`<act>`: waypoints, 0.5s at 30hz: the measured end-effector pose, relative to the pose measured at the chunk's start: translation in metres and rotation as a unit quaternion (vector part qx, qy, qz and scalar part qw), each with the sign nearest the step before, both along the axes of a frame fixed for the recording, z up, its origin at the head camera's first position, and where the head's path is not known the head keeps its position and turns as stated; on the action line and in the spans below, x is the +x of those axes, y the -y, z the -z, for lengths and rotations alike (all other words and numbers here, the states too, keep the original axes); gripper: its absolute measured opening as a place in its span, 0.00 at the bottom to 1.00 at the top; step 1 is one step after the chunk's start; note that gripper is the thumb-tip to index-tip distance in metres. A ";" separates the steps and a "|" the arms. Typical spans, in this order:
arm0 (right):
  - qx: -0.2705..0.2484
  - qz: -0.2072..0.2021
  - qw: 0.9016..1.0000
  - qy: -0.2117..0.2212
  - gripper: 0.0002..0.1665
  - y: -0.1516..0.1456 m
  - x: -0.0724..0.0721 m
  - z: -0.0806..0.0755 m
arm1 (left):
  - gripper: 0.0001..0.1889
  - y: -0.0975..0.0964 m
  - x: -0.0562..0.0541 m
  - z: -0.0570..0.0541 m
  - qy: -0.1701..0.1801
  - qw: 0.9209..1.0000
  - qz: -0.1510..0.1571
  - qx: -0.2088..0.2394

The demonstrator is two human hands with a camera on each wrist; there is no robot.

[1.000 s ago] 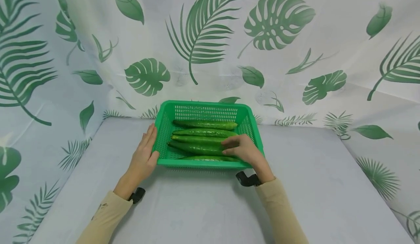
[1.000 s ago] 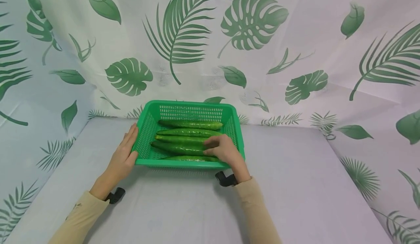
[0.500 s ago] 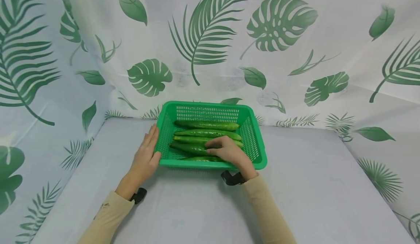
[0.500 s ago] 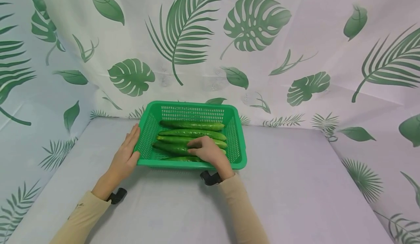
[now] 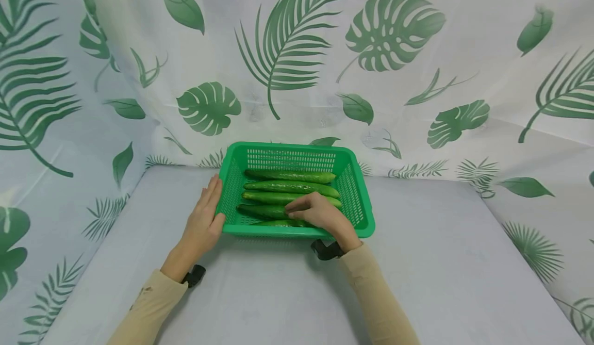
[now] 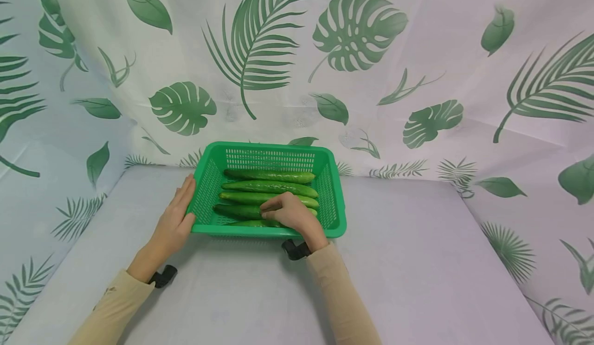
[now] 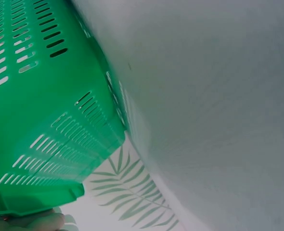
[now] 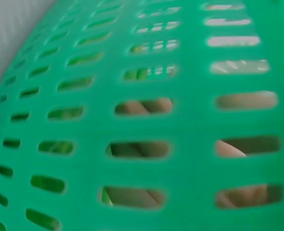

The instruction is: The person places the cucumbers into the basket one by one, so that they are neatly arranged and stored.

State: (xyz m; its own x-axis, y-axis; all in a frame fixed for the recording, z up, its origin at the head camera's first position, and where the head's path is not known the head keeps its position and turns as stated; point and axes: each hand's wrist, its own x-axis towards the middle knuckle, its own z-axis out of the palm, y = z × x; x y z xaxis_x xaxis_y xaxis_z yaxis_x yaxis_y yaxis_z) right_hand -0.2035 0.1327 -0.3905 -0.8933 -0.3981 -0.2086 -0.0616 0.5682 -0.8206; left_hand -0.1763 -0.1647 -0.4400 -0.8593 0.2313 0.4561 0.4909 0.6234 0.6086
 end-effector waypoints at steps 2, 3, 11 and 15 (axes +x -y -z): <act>-0.017 0.007 1.000 0.002 0.18 -0.001 -0.001 0.000 | 0.37 0.001 -0.001 -0.001 0.001 1.000 0.001 -0.005; -0.024 0.010 1.000 0.002 0.18 -0.002 -0.001 0.000 | 0.37 0.002 -0.002 -0.001 0.004 1.000 0.002 -0.008; -0.063 0.014 0.997 -0.039 0.21 -0.029 0.005 -0.021 | 0.38 0.008 -0.009 -0.005 0.030 0.998 0.027 -0.042; -0.080 0.026 0.994 -0.075 0.22 -0.054 0.013 -0.039 | 0.38 0.013 -0.011 -0.010 0.069 0.996 0.045 -0.045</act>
State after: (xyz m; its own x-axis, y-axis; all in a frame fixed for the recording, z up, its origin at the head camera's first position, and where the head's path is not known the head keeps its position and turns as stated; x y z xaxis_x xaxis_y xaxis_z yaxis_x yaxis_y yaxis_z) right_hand -0.1908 0.1862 -0.3520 -0.9301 -0.3672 -0.0092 -0.1638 0.4371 -0.8844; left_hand -0.1870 -0.1781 -0.4303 -0.8862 0.3453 0.3088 0.4630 0.6360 0.6174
